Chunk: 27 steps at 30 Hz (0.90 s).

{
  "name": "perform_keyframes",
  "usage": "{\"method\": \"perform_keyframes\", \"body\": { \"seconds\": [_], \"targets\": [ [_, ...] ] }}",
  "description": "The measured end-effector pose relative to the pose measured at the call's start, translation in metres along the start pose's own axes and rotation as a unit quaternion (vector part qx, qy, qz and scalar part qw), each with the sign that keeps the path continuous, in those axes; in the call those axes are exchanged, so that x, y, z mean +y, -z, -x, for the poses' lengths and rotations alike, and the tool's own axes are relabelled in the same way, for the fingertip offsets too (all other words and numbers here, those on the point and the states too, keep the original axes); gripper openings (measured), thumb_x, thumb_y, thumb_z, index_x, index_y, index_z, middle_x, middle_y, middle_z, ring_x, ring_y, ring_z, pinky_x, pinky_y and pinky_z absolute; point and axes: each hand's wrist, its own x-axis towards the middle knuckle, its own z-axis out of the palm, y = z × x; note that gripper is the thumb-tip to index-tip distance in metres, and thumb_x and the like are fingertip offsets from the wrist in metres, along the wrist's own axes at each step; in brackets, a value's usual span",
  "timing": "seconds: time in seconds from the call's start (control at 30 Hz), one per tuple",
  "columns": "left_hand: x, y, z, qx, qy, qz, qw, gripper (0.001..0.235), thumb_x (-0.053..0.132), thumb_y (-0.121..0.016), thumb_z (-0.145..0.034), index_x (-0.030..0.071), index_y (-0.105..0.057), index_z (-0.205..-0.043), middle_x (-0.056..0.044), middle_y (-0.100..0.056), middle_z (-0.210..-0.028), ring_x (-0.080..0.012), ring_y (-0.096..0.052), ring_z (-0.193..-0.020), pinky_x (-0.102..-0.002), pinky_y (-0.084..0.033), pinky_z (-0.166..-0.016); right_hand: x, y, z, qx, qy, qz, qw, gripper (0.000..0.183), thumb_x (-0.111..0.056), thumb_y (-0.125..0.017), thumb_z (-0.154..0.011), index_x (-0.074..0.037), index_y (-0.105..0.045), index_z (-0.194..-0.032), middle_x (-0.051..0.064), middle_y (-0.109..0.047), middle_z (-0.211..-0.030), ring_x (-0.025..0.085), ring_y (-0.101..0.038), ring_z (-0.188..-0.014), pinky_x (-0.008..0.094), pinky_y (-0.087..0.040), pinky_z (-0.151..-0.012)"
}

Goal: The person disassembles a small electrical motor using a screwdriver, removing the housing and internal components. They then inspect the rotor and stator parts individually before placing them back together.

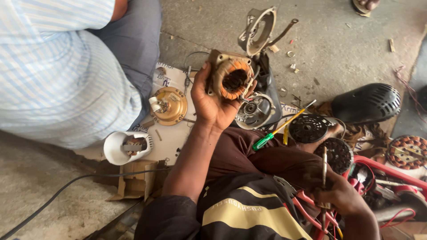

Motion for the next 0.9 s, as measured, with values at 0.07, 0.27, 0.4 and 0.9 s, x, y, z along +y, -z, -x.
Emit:
{"method": "perform_keyframes", "body": {
  "seconds": [0.07, 0.27, 0.4, 0.9],
  "targets": [
    [-0.001, 0.004, -0.002, 0.013, 0.019, 0.073, 0.997, 0.058, 0.051, -0.065, -0.098, 0.007, -0.057, -0.136, -0.016, -0.064, -0.128, -0.0337, -0.065, -0.119, -0.058, -0.056, -0.106, 0.013, 0.007, 0.002, 0.016, -0.013, 0.027, 0.999, 0.07, 0.016, -0.067, -0.064, -0.002, -0.064, -0.131, 0.013, -0.07, -0.097, 0.023, -0.064, -0.078, 0.037, -0.053, -0.066],
    [-0.002, 0.017, -0.006, 0.098, -0.003, 0.12, 0.988, 0.066, 0.055, -0.064, -0.097, 0.005, -0.055, -0.139, -0.019, -0.06, -0.133, -0.0347, -0.063, -0.122, -0.061, -0.051, -0.109, 0.032, 0.011, 0.005, 0.048, -0.045, 0.04, 0.997, 0.055, 0.01, -0.07, -0.07, 0.002, -0.068, -0.125, 0.017, -0.077, -0.102, 0.024, -0.07, -0.084, 0.037, -0.056, -0.073],
    [-0.003, 0.019, -0.01, 0.136, -0.022, 0.12, 0.983, 0.066, 0.055, -0.063, -0.096, 0.007, -0.054, -0.139, -0.018, -0.059, -0.132, -0.035, -0.061, -0.123, -0.062, -0.05, -0.11, 0.028, 0.005, 0.005, 0.044, -0.057, 0.089, 0.993, 0.047, 0.003, -0.076, -0.071, 0.004, -0.067, -0.118, 0.018, -0.082, -0.099, 0.026, -0.076, -0.086, 0.037, -0.059, -0.077],
    [-0.001, 0.027, -0.009, 0.164, -0.028, 0.111, 0.98, 0.065, 0.05, -0.07, -0.092, 0.008, -0.056, -0.138, -0.017, -0.061, -0.128, -0.0324, -0.061, -0.123, -0.055, -0.059, -0.104, 0.009, -0.02, 0.009, 0.12, -0.07, 0.264, 0.955, 0.046, -0.013, -0.087, -0.074, 0.001, -0.075, -0.116, 0.014, -0.08, -0.089, 0.023, -0.075, -0.079, 0.039, -0.06, -0.075]
  ]
}}
